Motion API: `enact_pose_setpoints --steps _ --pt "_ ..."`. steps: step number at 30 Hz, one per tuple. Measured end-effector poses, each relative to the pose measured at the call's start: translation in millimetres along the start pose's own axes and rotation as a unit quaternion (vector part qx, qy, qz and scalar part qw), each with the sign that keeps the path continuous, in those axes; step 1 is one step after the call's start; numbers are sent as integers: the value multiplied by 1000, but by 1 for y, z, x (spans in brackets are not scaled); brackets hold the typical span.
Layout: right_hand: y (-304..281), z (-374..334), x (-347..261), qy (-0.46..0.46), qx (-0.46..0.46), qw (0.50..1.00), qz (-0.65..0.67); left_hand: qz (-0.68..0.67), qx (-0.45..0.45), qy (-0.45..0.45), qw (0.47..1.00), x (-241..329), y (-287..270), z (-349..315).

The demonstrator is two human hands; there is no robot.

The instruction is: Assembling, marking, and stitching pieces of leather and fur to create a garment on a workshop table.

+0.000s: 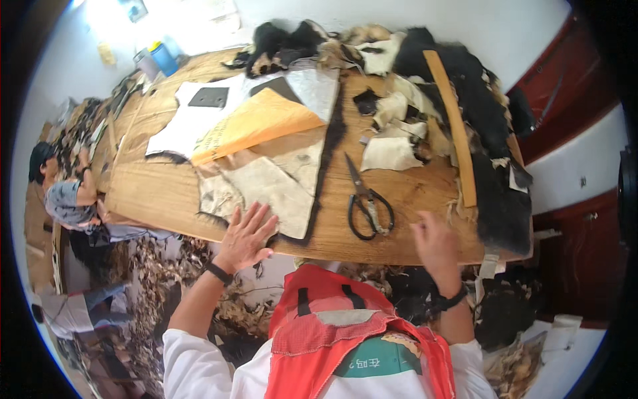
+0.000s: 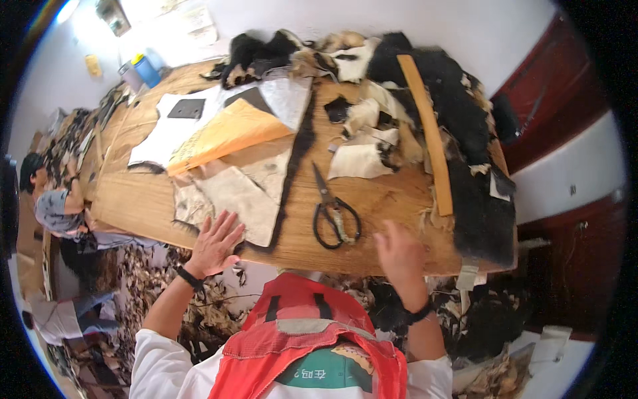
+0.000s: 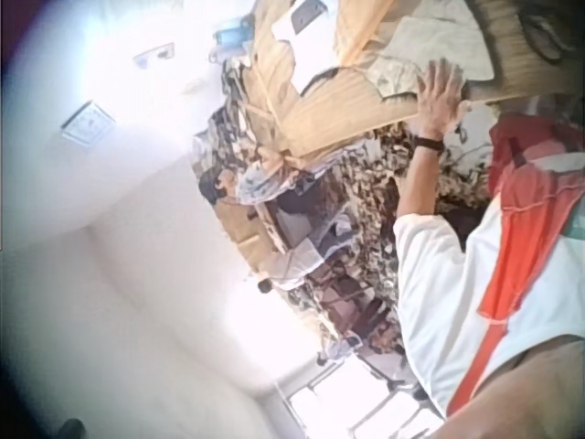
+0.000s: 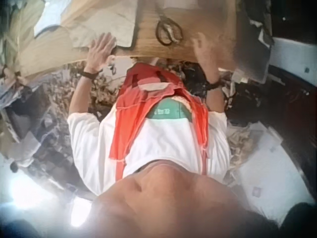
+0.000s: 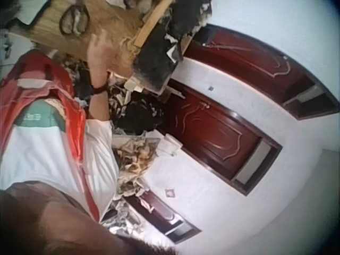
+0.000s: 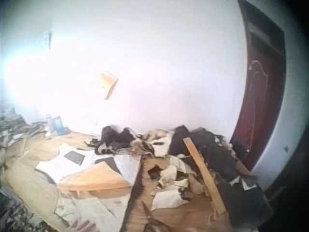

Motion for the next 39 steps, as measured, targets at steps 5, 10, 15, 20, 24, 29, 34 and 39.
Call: enact_pose_setpoints --steps 5,10,15,20,24,29,34,39 --pt "56 34 -79 -141 -12 987 -81 -11 12 20 1000 2 7 7" --pt "67 62 -67 -10 -148 970 -193 -69 60 30 995 4 4 1" --pt "40 131 -113 -149 -62 979 -125 -170 183 -28 968 14 12 -40" --pt "76 244 -172 -217 8 975 43 -204 241 -148 937 13 24 -59" --pt "109 299 -160 -123 -22 987 97 -187 224 -198 936 -8 11 -50" --pt "110 293 -134 -56 -164 914 367 -134 170 -233 948 -14 21 -48" --pt "100 201 -155 -216 -265 923 177 -89 170 -266 945 -3 26 -51" --pt "107 129 -169 -463 -195 858 -107 -184 231 -310 904 3 29 -60"
Point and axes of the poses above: each hand's wrist, its own z-axis towards the middle knuckle, its own y-axis out of the palm, x = y × z, the point moved 4 cm from there along z, towards the middle knuckle, and after that the axes turned 6 degrees about -x, right-handed, at the moved point
